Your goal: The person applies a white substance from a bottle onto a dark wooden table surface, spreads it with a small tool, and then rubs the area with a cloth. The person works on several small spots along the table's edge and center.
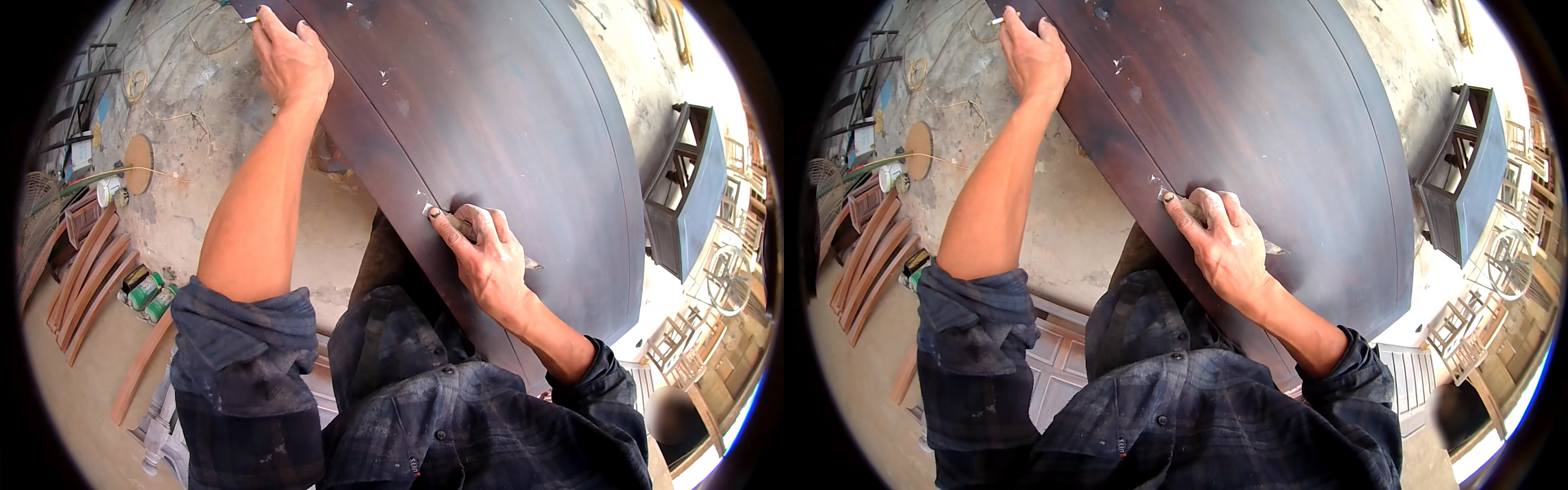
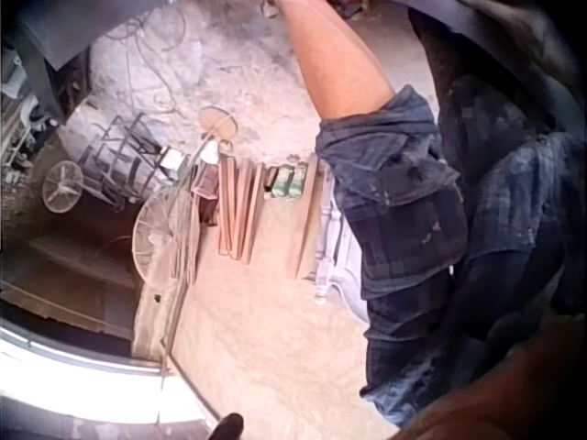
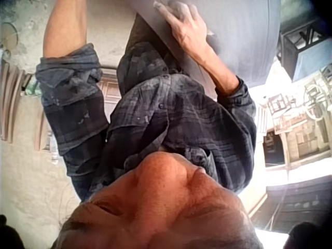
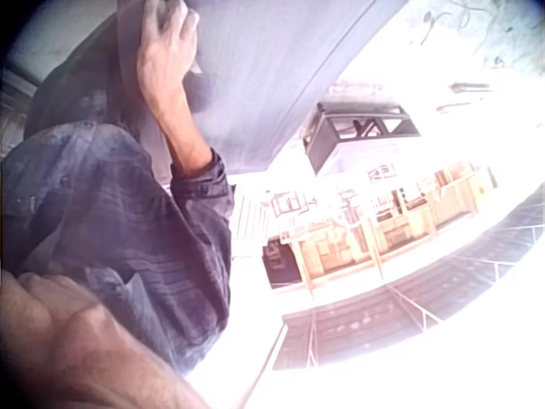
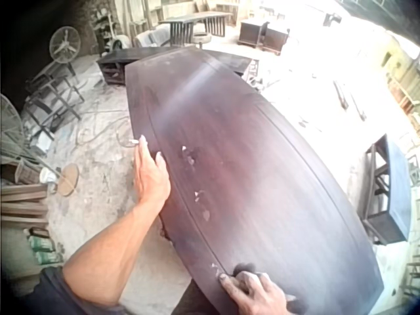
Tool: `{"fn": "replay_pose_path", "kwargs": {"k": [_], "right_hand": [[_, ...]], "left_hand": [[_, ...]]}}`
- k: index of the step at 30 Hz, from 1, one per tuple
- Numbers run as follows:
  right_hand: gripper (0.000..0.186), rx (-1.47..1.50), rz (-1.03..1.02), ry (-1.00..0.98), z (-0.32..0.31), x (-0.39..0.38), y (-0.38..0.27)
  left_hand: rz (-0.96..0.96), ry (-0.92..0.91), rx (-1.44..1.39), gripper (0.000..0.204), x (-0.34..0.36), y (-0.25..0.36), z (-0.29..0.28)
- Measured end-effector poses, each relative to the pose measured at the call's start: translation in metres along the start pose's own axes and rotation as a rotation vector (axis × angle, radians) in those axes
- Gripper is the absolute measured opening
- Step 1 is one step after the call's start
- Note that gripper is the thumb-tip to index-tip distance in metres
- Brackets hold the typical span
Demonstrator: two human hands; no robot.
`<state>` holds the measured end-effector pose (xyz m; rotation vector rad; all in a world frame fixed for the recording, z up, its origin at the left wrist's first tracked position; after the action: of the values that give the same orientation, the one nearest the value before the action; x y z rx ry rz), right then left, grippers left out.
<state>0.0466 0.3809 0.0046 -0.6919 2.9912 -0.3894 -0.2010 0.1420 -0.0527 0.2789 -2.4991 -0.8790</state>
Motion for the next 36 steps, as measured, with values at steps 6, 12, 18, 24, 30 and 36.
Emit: {"fn": "replay_pose_path", "kwargs": {"k": [6,12,18,24,30,36], "right_hand": [[0.057,0.028,0.025,-0.007,-0.001,-0.003,-0.001],[0.058,0.031,0.032,-0.008,-0.001,-0.007,-0.002],[0.059,-0.002,0.022,0.016,0.001,0.002,-0.001],[0.057,0.027,0.049,0.029,0.000,0.000,-0.002],[0.055,0.044,0.058,0.026,0.001,-0.004,-0.002],[0.053,0.122,0.128,0.098,0.000,0.031,-0.005]], "left_hand": [[-0.028,-0.019,-0.011,0.063,0.000,0.004,-0.001],[-0.013,-0.009,-0.006,0.063,0.000,-0.001,0.001],[0.001,0.041,0.012,0.064,0.003,-0.009,0.008],[-0.012,0.025,0.018,0.066,0.002,-0.007,0.008],[-0.008,0.012,-0.001,0.063,0.002,0.000,0.002],[0.026,0.051,-0.015,0.062,-0.002,0.000,0.004]]}}
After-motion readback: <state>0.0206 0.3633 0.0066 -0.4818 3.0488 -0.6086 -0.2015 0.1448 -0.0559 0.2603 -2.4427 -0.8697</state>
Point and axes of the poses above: each hand's wrist, its own x-axis towards the middle knuckle, its own z-axis out of the palm, y = z × x, the point moved 3 cm from there along x, towards the middle knuckle, and after that the axes turned 5 degrees about -x, right-handed, at the moved point
